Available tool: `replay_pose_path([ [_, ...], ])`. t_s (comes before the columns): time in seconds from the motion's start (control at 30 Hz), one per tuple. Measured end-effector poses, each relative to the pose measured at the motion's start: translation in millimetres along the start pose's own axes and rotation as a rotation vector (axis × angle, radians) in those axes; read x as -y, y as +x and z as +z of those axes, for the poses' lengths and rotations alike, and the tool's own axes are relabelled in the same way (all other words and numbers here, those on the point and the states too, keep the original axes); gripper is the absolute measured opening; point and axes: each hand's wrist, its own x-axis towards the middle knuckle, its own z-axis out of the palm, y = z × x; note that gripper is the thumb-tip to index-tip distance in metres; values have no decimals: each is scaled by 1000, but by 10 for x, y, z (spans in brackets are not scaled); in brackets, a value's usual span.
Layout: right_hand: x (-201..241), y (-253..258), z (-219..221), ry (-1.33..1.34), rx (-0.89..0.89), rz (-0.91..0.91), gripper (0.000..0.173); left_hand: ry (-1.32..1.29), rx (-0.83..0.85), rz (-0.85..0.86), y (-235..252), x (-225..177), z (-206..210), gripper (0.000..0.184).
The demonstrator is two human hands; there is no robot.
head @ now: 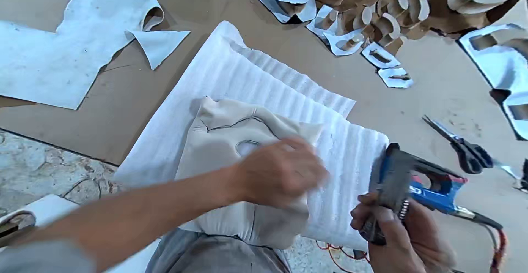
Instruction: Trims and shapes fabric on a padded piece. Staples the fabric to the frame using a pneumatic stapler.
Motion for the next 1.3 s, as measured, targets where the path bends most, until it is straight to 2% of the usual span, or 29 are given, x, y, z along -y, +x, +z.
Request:
replay_pose_path([
  [0.07,-42,6,24,-143,27,114,25,167,-168,-572,-528,53,-447,31],
  [0.1,-99,15,83,-178,24,203,27,239,-192,-854,-798,50,-574,37],
  [0.13,-168,18,161,-179,25,311,29,281,-184,-1081,-1054,44,-609,46],
  [0.17,-241,5,246,-156,39,414,31,307,-178,-1227,-1269,15,-549,55],
  [0.23,-360,-64,418,-81,75,527,36,309,-142,-1384,-1414,-106,-319,65],
  [0.33,-418,-229,563,26,101,502,36,168,-145,-1563,-1150,-225,-181,77],
  [0.43,-456,-368,591,127,110,447,36,-290,-398,-1799,-905,-113,-339,77],
  [0.53,-506,-434,558,260,140,445,42,-634,-538,-1803,-661,-56,-601,49],
  [0.6,-481,-495,503,313,202,457,40,-702,-479,-1689,-531,-89,-805,38],
  [0.67,-402,-521,387,253,273,420,36,-615,-371,-1535,-430,-132,-1002,36],
  [0.73,-282,-490,220,38,368,216,31,-510,-252,-1439,-359,-121,-1189,40],
  [0.8,-156,-447,90,-216,465,-23,38,-497,-187,-1417,-304,-82,-1343,31],
  [0.87,-37,-446,99,-425,513,-182,42,-574,-124,-1361,-371,-14,-1392,23],
  [0.93,-38,-487,249,-538,506,-310,39,-627,-94,-1291,-515,47,-1308,26],
  [1.03,-180,-547,491,-618,466,-432,39,-654,-109,-1340,-681,144,-1108,27],
  [1.13,-258,-592,597,-676,485,-449,42,-662,-103,-1439,-772,214,-1033,25],
  [1.3,-285,-587,676,-716,491,-464,41,-685,-81,-1443,-746,288,-1061,24],
])
